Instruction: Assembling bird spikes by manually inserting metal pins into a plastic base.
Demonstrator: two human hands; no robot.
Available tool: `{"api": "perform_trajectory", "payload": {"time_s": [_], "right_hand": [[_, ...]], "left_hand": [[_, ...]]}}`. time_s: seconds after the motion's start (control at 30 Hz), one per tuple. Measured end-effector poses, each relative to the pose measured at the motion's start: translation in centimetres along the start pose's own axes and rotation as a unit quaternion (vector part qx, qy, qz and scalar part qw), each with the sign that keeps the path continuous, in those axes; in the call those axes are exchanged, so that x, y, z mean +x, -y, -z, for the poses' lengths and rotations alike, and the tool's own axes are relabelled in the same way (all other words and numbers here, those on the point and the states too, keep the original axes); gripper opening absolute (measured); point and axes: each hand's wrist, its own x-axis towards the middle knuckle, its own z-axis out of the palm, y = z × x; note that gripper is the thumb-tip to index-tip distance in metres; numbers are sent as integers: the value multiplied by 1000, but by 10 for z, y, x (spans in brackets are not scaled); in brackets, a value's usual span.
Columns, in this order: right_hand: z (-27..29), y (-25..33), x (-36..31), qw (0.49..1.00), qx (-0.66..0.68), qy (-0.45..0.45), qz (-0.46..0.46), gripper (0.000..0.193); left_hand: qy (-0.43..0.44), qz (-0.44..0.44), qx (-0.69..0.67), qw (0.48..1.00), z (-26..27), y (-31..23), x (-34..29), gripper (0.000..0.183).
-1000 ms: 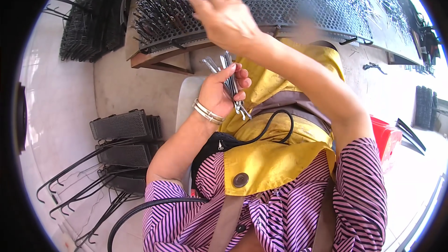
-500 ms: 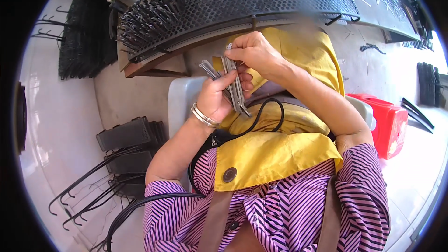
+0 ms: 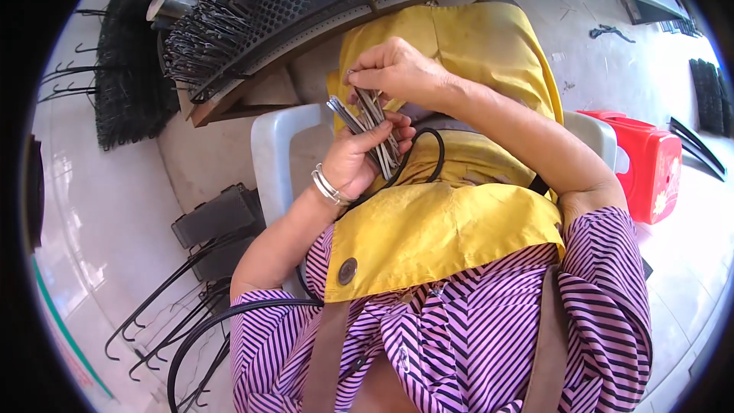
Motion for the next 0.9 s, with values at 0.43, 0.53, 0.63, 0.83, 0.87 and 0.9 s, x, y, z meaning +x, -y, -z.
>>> {"api": "perform_trajectory", "payload": {"time_s": [0.43, 0.53, 0.63, 0.83, 0.87, 0.9], "right_hand": [[1, -2, -10, 989, 146, 5, -38, 19], [0, -10, -7, 990, 110, -86, 12, 10], [-3, 6, -13, 978, 179, -97, -49, 9], [1, 9, 1, 978, 121, -170, -10, 15], [4, 9, 4, 978, 119, -169, -10, 15], [6, 7, 7, 983, 98, -154, -13, 16]], "left_hand": [[76, -28, -2, 997, 1, -16, 3, 17], [-3, -52, 45, 998, -9, -22, 3, 19], [-43, -93, 77, 992, -8, -25, 3, 19], [-81, -75, 68, 992, -6, -28, 1, 15], [-91, -58, 67, 992, -7, -30, 0, 16], [-91, -60, 65, 992, -7, -32, -1, 16]]}}
